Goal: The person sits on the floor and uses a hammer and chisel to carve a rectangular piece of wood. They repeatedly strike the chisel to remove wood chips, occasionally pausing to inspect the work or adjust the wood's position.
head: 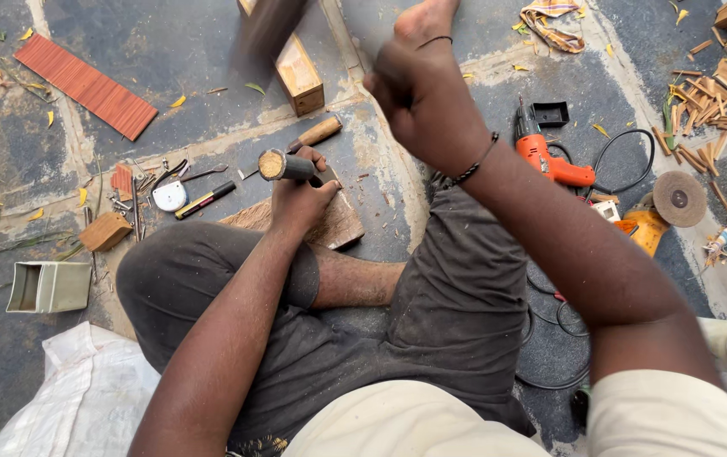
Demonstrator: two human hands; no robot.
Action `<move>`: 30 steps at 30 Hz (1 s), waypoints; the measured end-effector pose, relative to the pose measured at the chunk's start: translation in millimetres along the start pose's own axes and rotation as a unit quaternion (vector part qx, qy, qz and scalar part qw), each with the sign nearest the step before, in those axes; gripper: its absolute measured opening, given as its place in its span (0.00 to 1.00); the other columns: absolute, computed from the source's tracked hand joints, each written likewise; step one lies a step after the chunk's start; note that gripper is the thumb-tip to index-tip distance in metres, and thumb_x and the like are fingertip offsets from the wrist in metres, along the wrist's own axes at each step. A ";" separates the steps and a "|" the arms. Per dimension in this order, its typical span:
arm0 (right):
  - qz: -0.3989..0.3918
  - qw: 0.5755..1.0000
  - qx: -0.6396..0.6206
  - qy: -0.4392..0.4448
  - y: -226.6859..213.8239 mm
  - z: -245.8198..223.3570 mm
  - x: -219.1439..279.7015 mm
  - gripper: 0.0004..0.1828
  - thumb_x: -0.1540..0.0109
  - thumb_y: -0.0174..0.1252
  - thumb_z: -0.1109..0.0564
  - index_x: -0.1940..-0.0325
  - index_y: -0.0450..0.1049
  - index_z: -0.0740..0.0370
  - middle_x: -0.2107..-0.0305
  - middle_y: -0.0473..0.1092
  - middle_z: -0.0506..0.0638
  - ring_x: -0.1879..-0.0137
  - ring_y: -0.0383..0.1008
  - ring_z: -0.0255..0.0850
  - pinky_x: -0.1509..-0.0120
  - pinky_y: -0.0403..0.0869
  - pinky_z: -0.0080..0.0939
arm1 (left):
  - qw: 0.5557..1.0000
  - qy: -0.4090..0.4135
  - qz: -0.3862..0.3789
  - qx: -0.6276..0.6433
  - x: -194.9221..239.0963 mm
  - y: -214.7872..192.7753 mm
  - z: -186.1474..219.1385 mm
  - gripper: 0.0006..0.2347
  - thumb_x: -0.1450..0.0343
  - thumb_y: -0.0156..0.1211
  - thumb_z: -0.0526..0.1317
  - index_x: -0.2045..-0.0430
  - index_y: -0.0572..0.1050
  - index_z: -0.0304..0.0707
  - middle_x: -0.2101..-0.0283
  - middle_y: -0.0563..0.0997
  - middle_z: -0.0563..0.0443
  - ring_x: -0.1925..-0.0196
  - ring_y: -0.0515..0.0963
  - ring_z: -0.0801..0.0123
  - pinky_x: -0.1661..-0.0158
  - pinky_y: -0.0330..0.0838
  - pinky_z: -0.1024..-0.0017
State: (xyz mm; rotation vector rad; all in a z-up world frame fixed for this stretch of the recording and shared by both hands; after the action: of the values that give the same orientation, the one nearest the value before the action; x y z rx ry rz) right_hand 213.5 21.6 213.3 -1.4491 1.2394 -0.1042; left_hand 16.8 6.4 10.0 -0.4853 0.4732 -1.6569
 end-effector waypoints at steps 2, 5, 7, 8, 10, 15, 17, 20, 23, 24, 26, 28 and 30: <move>-0.107 0.952 0.284 -0.042 -1.9 8.4 3.2 0.09 0.34 0.66 0.57 0.60 0.70 0.55 0.80 0.67 0.49 0.76 0.70 0.47 0.75 0.62 0.47 | 1.000 0.018 0.009 -0.003 -0.3 -0.6 1.8 0.17 0.37 0.72 0.40 0.65 0.65 0.45 0.61 0.76 0.49 0.57 0.79 0.58 0.54 0.74 0.59; -0.027 0.974 0.222 -0.033 -8.9 9.2 3.7 0.11 0.36 0.66 0.59 0.62 0.68 0.56 0.76 0.69 0.50 0.73 0.71 0.49 0.74 0.62 0.48 | 1.000 0.017 0.011 0.017 1.3 1.6 0.6 0.17 0.37 0.70 0.40 0.63 0.64 0.46 0.60 0.77 0.54 0.57 0.79 0.61 0.55 0.73 0.60; 0.033 0.998 0.046 0.000 -20.5 8.5 4.5 0.09 0.34 0.62 0.63 0.57 0.67 0.59 0.73 0.69 0.53 0.67 0.75 0.48 0.68 0.68 0.46 | 0.999 0.028 0.014 0.009 3.6 1.8 0.0 0.17 0.37 0.70 0.39 0.63 0.64 0.46 0.60 0.76 0.53 0.57 0.80 0.60 0.56 0.74 0.60; 0.064 0.997 -0.044 0.012 -23.6 8.1 3.1 0.08 0.33 0.59 0.65 0.54 0.67 0.60 0.71 0.69 0.54 0.64 0.77 0.48 0.66 0.71 0.46 | 0.999 0.033 0.019 0.005 3.1 0.5 0.4 0.17 0.37 0.69 0.38 0.63 0.64 0.46 0.61 0.76 0.52 0.58 0.80 0.60 0.56 0.74 0.60; 0.079 0.987 -0.130 0.045 -11.7 4.7 1.1 0.10 0.31 0.60 0.64 0.60 0.64 0.60 0.72 0.65 0.56 0.67 0.70 0.52 0.65 0.69 0.50 | 1.000 0.013 0.010 -0.004 1.1 1.2 0.8 0.17 0.37 0.70 0.39 0.63 0.65 0.46 0.61 0.76 0.53 0.58 0.80 0.60 0.56 0.74 0.59; -0.055 0.989 0.134 0.026 -6.6 11.6 14.7 0.09 0.37 0.65 0.61 0.60 0.69 0.60 0.74 0.71 0.55 0.68 0.74 0.55 0.68 0.69 0.53 | 0.999 0.028 -0.003 -0.030 -5.4 8.4 -2.8 0.16 0.37 0.70 0.39 0.63 0.65 0.45 0.62 0.76 0.51 0.59 0.79 0.61 0.57 0.74 0.60; -0.101 0.968 0.231 0.010 -4.3 10.7 18.1 0.09 0.36 0.64 0.61 0.64 0.69 0.59 0.76 0.71 0.53 0.72 0.74 0.53 0.71 0.68 0.54 | 0.997 0.075 0.004 -0.016 -2.3 11.2 -2.2 0.17 0.38 0.71 0.39 0.64 0.65 0.43 0.62 0.75 0.50 0.60 0.79 0.60 0.56 0.74 0.61; -0.008 0.989 0.148 0.016 -15.5 9.1 22.3 0.08 0.36 0.63 0.60 0.62 0.69 0.58 0.74 0.71 0.54 0.68 0.73 0.52 0.68 0.68 0.53 | 0.999 0.045 0.006 0.011 -1.5 10.2 -0.8 0.17 0.36 0.70 0.40 0.62 0.66 0.43 0.60 0.76 0.53 0.58 0.79 0.60 0.57 0.73 0.60; 0.008 0.992 -0.052 0.115 -18.0 12.7 27.3 0.15 0.27 0.61 0.57 0.63 0.65 0.64 0.78 0.62 0.54 0.74 0.63 0.43 0.68 0.66 0.47 | 0.998 0.018 0.016 0.063 -0.2 0.6 1.1 0.16 0.37 0.68 0.39 0.62 0.66 0.44 0.59 0.76 0.53 0.57 0.80 0.61 0.56 0.74 0.62; 0.008 0.984 -0.117 0.135 -15.3 15.2 30.3 0.16 0.26 0.60 0.56 0.64 0.65 0.63 0.78 0.61 0.51 0.74 0.62 0.40 0.69 0.65 0.44 | 0.998 0.036 0.028 0.048 2.0 -2.9 1.1 0.16 0.37 0.68 0.39 0.62 0.66 0.43 0.59 0.76 0.52 0.56 0.80 0.60 0.55 0.74 0.62; 0.013 0.956 -0.244 0.165 -7.3 24.1 32.9 0.18 0.23 0.59 0.55 0.65 0.66 0.60 0.79 0.60 0.45 0.74 0.60 0.32 0.70 0.62 0.38 | 0.995 0.077 0.057 0.020 -0.7 -10.3 4.2 0.16 0.36 0.69 0.39 0.61 0.66 0.42 0.59 0.77 0.50 0.55 0.80 0.57 0.53 0.73 0.60; 0.019 0.878 -0.403 0.257 10.3 30.1 45.4 0.14 0.26 0.57 0.53 0.63 0.67 0.59 0.80 0.63 0.42 0.77 0.62 0.30 0.73 0.64 0.34 | 0.996 0.069 0.049 0.006 -2.0 -11.0 7.8 0.18 0.37 0.71 0.39 0.62 0.66 0.42 0.59 0.77 0.50 0.56 0.80 0.55 0.54 0.73 0.59; 0.032 0.821 -0.459 0.339 37.1 34.0 66.2 0.11 0.29 0.57 0.52 0.62 0.66 0.58 0.81 0.64 0.40 0.80 0.63 0.28 0.77 0.66 0.31 | 0.999 0.036 0.035 0.003 3.1 -9.8 8.6 0.18 0.38 0.71 0.40 0.62 0.66 0.43 0.59 0.77 0.50 0.56 0.80 0.54 0.55 0.73 0.59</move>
State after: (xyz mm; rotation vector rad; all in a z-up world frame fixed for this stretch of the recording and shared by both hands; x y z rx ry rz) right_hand 242.5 6.0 137.0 -2.3112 2.0923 0.0470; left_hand 13.3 4.4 22.7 -0.4002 0.5321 -1.6114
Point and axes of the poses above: each hand's wrist, its own x-axis away from the middle knuckle, its own y-axis out of the palm, z = x × y, the point moved 2 cm from there along -x, towards the middle knuckle
